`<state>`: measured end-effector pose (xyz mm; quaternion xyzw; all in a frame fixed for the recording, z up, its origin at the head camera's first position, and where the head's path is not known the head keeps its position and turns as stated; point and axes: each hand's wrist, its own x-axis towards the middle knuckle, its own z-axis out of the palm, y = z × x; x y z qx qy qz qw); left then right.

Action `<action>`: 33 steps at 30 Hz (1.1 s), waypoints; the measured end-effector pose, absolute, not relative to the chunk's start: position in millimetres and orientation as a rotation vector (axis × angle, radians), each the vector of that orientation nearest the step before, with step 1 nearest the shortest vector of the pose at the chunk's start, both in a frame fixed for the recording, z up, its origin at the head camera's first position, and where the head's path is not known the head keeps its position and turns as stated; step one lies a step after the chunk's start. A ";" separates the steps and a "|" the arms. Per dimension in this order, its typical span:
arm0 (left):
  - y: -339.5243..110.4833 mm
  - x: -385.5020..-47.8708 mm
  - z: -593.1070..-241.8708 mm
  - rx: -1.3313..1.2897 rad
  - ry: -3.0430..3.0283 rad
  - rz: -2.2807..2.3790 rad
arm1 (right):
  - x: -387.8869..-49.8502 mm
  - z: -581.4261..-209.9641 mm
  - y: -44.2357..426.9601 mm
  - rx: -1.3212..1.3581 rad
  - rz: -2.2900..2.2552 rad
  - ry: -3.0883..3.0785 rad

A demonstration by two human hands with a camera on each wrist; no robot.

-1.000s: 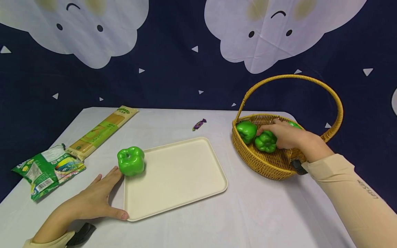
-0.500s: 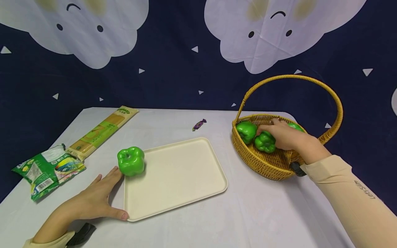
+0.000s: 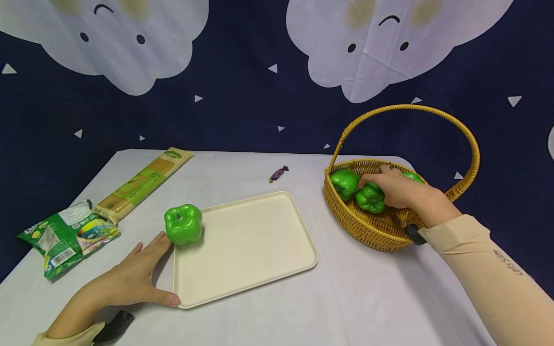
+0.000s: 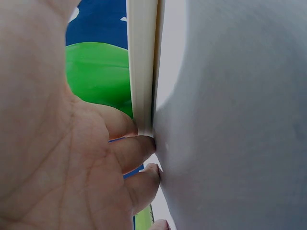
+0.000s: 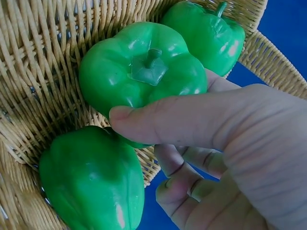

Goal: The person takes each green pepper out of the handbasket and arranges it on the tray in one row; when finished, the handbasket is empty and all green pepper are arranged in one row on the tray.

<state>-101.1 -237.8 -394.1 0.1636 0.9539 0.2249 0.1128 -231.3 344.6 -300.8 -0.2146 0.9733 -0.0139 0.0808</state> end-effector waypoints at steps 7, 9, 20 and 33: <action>-237.5 -101.3 -394.3 0.477 2.799 0.657 | -231.2 -300.1 343.4 -0.657 -0.020 2.911; -237.4 -101.1 -394.7 0.485 2.800 0.652 | -230.9 -299.8 342.8 -0.656 -0.012 2.914; -237.2 -100.8 -393.4 0.492 2.796 0.631 | -230.9 -301.1 343.8 -0.710 0.002 2.929; -236.9 -100.6 -392.0 0.489 2.795 0.634 | -233.7 -304.4 351.4 -0.815 0.000 2.960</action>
